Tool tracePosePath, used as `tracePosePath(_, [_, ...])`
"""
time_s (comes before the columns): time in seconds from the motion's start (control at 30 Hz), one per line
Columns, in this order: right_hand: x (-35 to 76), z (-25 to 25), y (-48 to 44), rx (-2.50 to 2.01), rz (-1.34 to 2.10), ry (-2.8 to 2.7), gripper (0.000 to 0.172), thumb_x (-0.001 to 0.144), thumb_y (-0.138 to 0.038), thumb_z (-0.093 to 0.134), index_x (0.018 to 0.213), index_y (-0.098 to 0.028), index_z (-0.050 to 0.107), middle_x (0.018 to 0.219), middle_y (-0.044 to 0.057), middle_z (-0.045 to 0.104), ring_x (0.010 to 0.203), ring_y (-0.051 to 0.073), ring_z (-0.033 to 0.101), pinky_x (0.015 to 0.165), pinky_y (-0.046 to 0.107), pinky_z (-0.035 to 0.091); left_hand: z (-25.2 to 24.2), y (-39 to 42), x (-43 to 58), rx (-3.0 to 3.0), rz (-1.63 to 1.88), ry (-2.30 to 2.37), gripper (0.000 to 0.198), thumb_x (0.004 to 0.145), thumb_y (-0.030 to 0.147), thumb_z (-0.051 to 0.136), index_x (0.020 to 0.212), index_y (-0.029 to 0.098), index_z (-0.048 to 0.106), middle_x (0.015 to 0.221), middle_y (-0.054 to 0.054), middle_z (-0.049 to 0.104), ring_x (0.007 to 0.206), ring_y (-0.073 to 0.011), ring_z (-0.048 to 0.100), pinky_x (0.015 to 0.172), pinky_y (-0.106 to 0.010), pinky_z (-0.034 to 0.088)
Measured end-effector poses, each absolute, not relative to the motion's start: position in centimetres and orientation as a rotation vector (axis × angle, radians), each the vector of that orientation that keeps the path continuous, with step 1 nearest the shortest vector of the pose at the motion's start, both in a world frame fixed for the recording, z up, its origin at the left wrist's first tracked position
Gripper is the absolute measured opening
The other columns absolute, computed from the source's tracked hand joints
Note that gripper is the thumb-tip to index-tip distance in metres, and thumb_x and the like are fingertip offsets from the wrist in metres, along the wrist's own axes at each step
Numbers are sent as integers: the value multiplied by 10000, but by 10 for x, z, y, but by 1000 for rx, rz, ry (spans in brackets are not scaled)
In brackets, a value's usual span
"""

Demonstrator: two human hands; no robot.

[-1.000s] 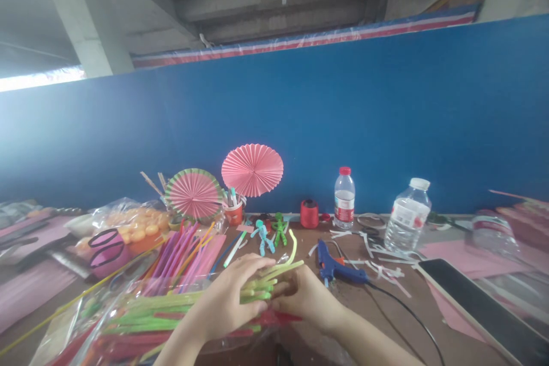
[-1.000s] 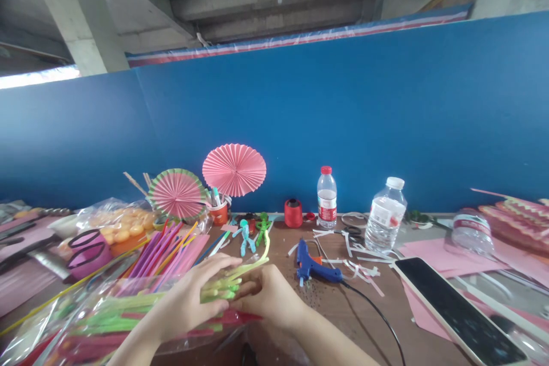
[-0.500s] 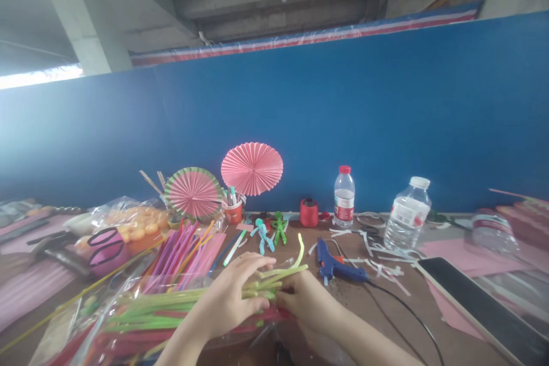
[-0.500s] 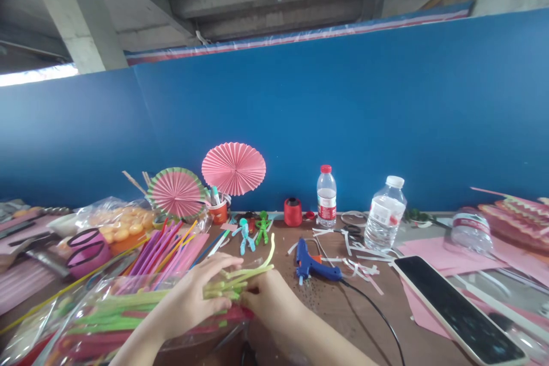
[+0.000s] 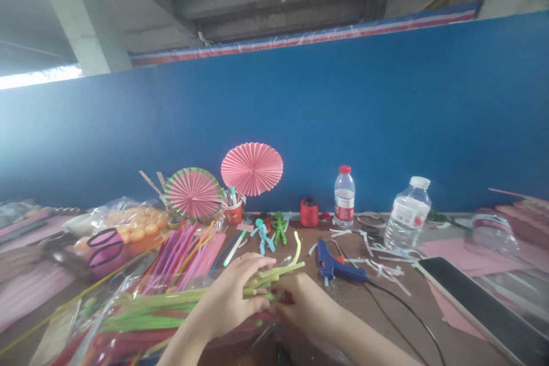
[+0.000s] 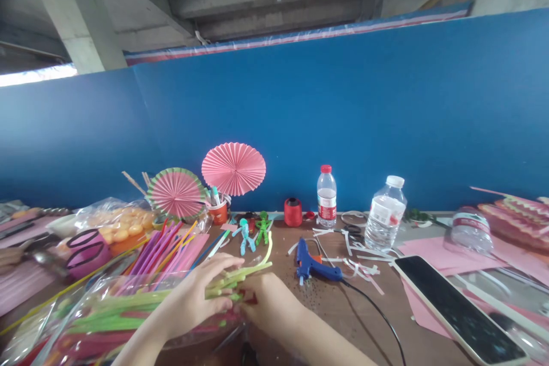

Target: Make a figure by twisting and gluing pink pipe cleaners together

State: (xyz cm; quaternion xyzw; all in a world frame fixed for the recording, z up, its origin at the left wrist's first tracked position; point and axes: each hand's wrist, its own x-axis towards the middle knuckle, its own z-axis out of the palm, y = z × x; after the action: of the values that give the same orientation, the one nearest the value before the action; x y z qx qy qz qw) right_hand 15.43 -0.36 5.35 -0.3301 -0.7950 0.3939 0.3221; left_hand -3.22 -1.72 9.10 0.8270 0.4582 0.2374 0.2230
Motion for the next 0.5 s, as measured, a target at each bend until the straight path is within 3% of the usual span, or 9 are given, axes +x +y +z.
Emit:
tracePosePath(0.17, [156,56,-5,-713,1137,-2103,304,641,-75,623,916,-195,672,836,-28,633,664,114,505,565,171,362,88,-17,-31,2265,612,1268,607,662,122,675,1202,322,485,1236,-27,517,1143,-230,456,977,-365,363])
tracePosePath(0.33, [161,52,-5,-767,1229,-2161,340,583,-154,699,920,-183,675,765,-39,627,625,112,492,527,166,355,86,-19,-26,2288,578,1238,618,636,103,684,1186,319,501,1203,-25,545,1117,-233,472,963,-359,371])
tracePosePath(0.5, [160,42,-5,-904,1013,-2298,149,623,-185,617,750,-165,692,653,-26,635,534,104,469,465,184,320,81,-17,-22,2339,578,1224,575,634,103,695,1145,309,530,1128,-17,583,1073,-227,496,961,-362,366])
